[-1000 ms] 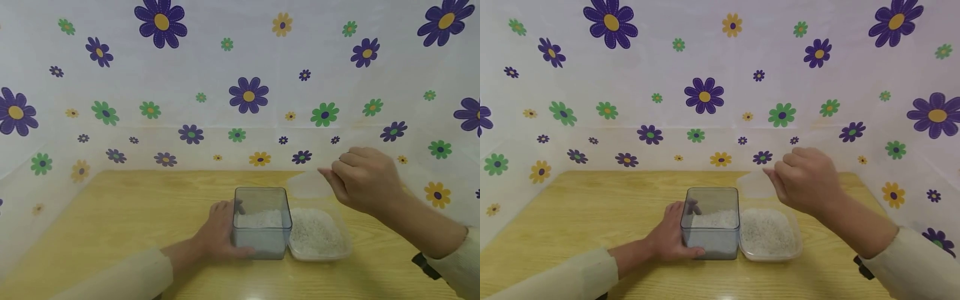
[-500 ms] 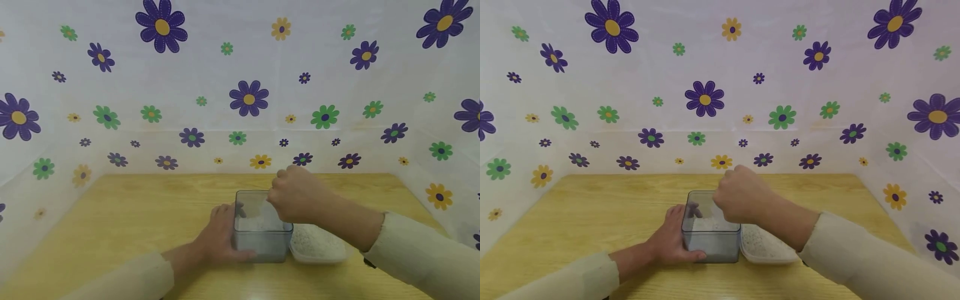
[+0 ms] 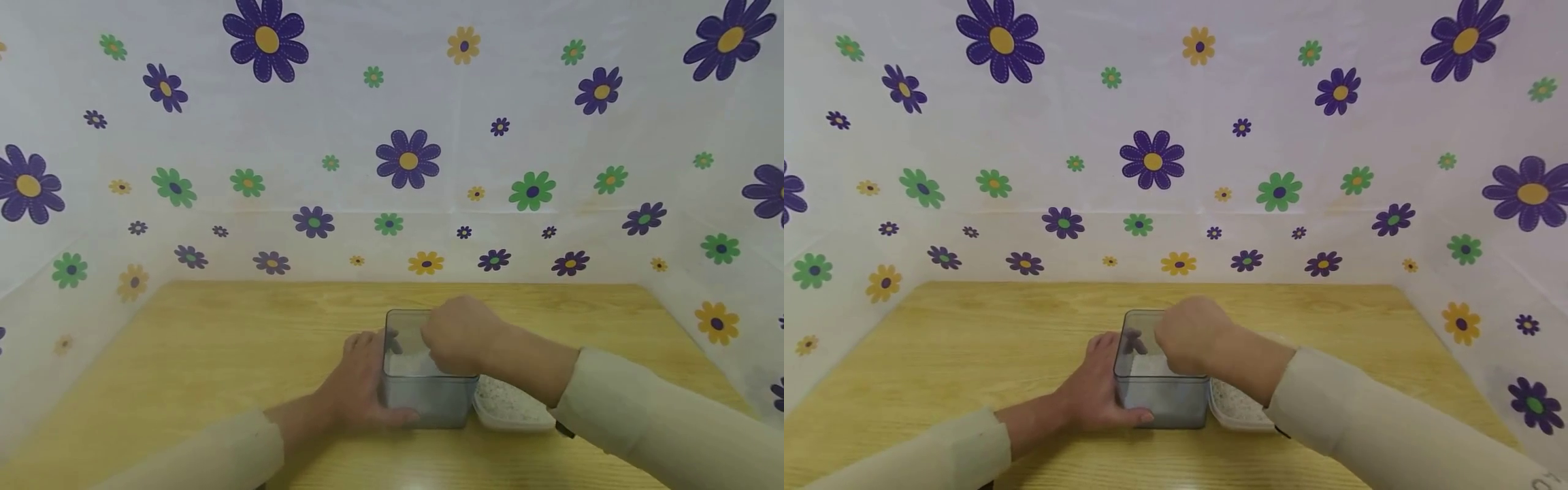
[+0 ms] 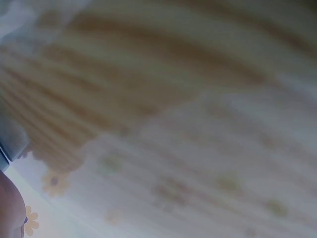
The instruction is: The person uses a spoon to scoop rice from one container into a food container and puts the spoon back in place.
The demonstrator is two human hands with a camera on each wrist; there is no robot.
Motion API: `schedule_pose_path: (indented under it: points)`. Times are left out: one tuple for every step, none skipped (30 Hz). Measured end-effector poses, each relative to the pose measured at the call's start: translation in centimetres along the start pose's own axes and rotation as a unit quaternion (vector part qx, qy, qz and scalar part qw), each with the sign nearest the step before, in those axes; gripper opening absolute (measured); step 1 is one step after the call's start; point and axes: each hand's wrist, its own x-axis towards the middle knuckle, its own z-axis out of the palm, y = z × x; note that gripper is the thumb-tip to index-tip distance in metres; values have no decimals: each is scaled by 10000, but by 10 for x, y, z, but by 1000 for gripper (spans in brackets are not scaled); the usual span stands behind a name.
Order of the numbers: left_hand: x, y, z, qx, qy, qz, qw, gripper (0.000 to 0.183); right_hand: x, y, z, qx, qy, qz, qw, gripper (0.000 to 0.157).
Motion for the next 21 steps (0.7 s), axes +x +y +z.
schedule_pose_path:
  points:
    - [0,0,0,3,-14,-9,10000,110,0,1,2,143,-2,60,9999,33]
    - [0,1,0,-13,-28,-25,10000,109,-1,1,3,281,27,111,9995,35]
    - [0,1,0,-24,-23,-29,10000,109,-2,2,4,431,54,166,9989,37]
    - [0,2,-1,-37,-10,-25,10000,110,-2,2,6,566,78,227,9981,39]
    - [0,2,-1,-45,4,-19,10000,109,-3,2,7,698,127,285,9971,41]
    - [0,3,-2,-51,38,9,10000,109,-3,2,8,791,195,333,9961,42]
    - [0,3,-3,-66,68,31,10000,108,-3,1,9,879,287,391,9950,43]
    - [0,4,-3,-68,98,49,9999,108,-4,1,9,969,402,447,9935,44]
    - [0,4,-4,-56,135,75,9999,109,-4,1,10,1067,510,506,9917,45]
    - [0,4,-4,-29,152,105,9998,109,-4,0,11,1160,620,552,9898,45]
    - [-1,3,-4,8,161,124,9998,109,-4,0,12,1250,718,602,9877,46]
    - [-1,3,-4,38,169,146,9997,111,-5,0,13,1338,790,667,9856,46]
    - [-1,3,-4,68,169,159,9997,112,-6,-1,13,1446,872,743,9828,47]
    - [-1,3,-3,84,170,171,9997,113,-7,-1,14,1536,970,801,9801,48]
    - [-1,2,-3,106,173,183,9996,115,-8,-1,15,1625,1051,849,9774,49]
    - [-1,2,-3,103,172,184,9996,115,-9,-1,15,1700,1128,888,9749,49]
    - [-1,2,-2,87,174,180,9996,115,-10,-1,16,1758,1204,930,9726,50]
    - [-1,2,-2,64,185,182,9996,115,-11,-2,17,1804,1285,964,9704,50]
    - [-1,1,-2,58,202,192,9996,114,-12,-2,17,1839,1373,983,9683,50]
    - [0,1,-1,43,213,200,9996,115,-12,-2,18,1842,1444,987,9672,50]
    - [0,1,-1,44,228,212,9995,115,-13,-2,19,1851,1501,984,9662,50]
